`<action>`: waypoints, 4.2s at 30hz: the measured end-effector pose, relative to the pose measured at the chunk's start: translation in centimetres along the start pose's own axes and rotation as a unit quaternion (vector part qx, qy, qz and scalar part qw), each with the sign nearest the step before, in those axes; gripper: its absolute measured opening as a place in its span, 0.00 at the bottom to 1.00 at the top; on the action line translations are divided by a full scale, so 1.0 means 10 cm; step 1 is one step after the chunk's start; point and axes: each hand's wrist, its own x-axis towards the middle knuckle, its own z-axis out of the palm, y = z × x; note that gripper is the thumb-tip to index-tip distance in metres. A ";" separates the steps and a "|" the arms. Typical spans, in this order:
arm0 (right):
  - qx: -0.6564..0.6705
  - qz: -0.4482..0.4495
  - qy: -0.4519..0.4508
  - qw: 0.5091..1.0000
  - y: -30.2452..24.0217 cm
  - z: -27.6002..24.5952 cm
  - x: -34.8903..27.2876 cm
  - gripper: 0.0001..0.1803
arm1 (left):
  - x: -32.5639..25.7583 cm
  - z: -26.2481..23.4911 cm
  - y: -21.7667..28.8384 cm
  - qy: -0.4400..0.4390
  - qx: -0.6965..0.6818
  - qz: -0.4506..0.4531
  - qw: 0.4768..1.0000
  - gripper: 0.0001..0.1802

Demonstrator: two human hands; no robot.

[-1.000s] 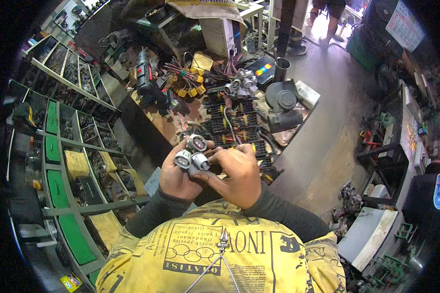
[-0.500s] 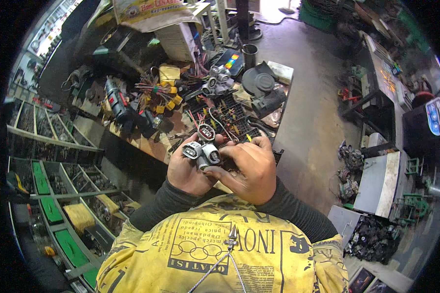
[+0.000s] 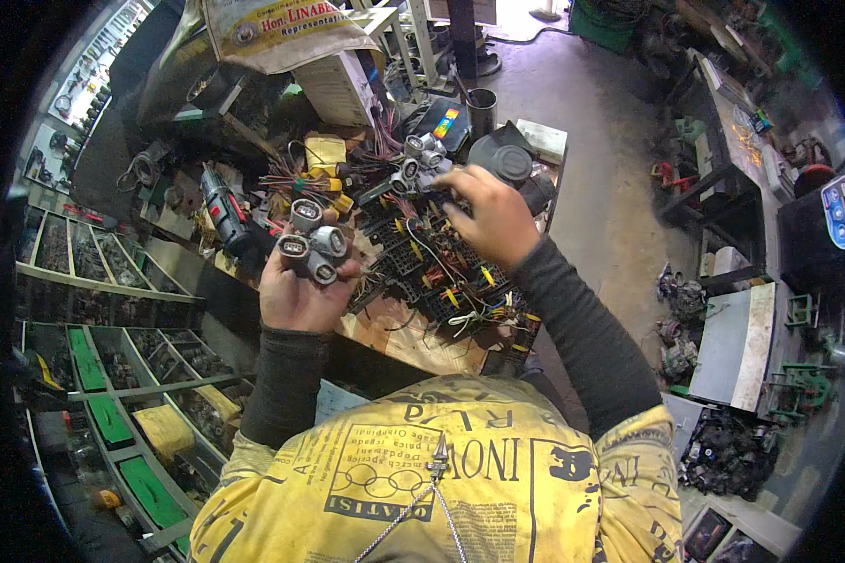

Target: The person repairs an electrical wiring harness by stripping wire ends, twisting them together, and wrapping connections with copper wire and electrical tape. They handle multiple wires and connectors, using pliers and a soldering iron to secure and insulate the joints.

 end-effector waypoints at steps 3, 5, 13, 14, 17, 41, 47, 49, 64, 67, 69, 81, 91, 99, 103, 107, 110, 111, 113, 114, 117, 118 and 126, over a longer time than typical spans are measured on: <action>-0.090 -0.064 -0.031 0.993 0.19 0.13 0.31 0.21 | 0.11 -0.07 0.08 0.060 -0.005 0.005 0.998 0.19; -0.153 -0.072 -0.061 0.984 0.29 0.19 0.48 0.24 | 0.13 -0.11 0.11 0.041 -0.011 -0.002 0.999 0.20; -0.239 -0.101 -0.139 0.956 0.57 0.41 0.80 0.29 | 0.34 -0.29 0.11 0.069 -0.010 -0.017 0.997 0.19; -0.236 -0.103 -0.146 0.955 0.61 0.43 0.81 0.29 | 0.37 -0.30 0.11 0.074 -0.016 -0.021 0.997 0.19; -0.173 -0.096 -0.151 0.969 0.68 0.46 0.84 0.25 | 0.44 -0.31 0.11 0.059 -0.016 -0.015 0.998 0.19; -0.123 -0.073 -0.056 0.988 -0.68 -0.08 0.40 0.15 | 0.41 0.13 -0.08 -0.017 0.366 0.300 0.881 0.14; -0.110 -0.079 -0.047 0.990 -0.71 -0.07 0.35 0.15 | 0.37 0.20 -0.13 -0.050 0.434 0.336 0.834 0.12; -0.106 -0.082 -0.039 0.990 -0.71 -0.07 0.34 0.15 | 0.37 0.20 -0.12 -0.055 0.449 0.339 0.825 0.12; -0.122 -0.099 0.015 0.987 -0.73 -0.03 0.31 0.05 | 0.36 0.20 -0.13 -0.093 0.437 0.343 0.826 0.12; -0.122 -0.097 0.013 0.988 -0.72 -0.03 0.29 0.05 | 0.36 0.19 -0.14 -0.093 0.448 0.341 0.821 0.12; -0.122 -0.096 0.011 0.988 -0.72 -0.03 0.28 0.05 | 0.36 0.19 -0.14 -0.092 0.451 0.343 0.819 0.12; -0.126 -0.095 0.001 0.988 -0.70 0.00 0.26 0.06 | 0.36 0.20 -0.17 -0.088 0.440 0.342 0.825 0.11; -0.098 -0.238 0.087 0.962 -0.39 -0.01 0.06 0.09 | 0.35 0.12 0.12 -0.016 0.328 0.195 0.924 0.15; -0.017 -0.363 0.049 0.930 -0.52 -0.31 -0.20 0.11 | 0.42 0.06 0.39 -0.125 0.387 -0.082 0.910 0.11; -0.025 -0.385 0.023 0.922 -0.72 -0.41 -0.32 0.10 | 0.37 0.08 0.17 -0.124 0.431 -0.222 0.866 0.10; -0.056 -0.365 0.038 0.929 -0.88 -0.45 -0.48 0.10 | 0.24 0.08 -0.03 -0.158 0.381 -0.195 0.890 0.10; -0.078 -0.351 0.059 0.931 -0.96 -0.50 -0.60 0.11 | 0.12 0.07 -0.09 -0.151 0.337 -0.203 0.907 0.09; -0.088 -0.344 0.059 0.933 -0.99 -0.53 -0.64 0.11 | 0.09 0.07 -0.09 -0.150 0.341 -0.200 0.906 0.10; -0.109 -0.328 0.064 0.936 -1.04 -0.60 -0.72 0.11 | 0.04 0.07 -0.09 -0.166 0.344 -0.200 0.902 0.10; -0.120 -0.318 0.069 0.938 -1.07 -0.63 -0.75 0.10 | 0.02 0.08 -0.09 -0.167 0.346 -0.198 0.902 0.10; -0.121 -0.309 0.075 0.940 -1.15 -0.66 -0.83 0.10 | -0.06 0.12 -0.13 -0.160 0.362 -0.218 0.892 0.12; -0.117 -0.316 0.072 0.939 -1.16 -0.65 -0.84 0.11 | -0.08 0.14 -0.16 -0.152 0.374 -0.235 0.884 0.13; -0.087 -0.369 0.042 0.924 -1.25 -0.58 -0.95 0.11 | -0.27 0.23 -0.32 -0.210 0.380 -0.303 0.848 0.28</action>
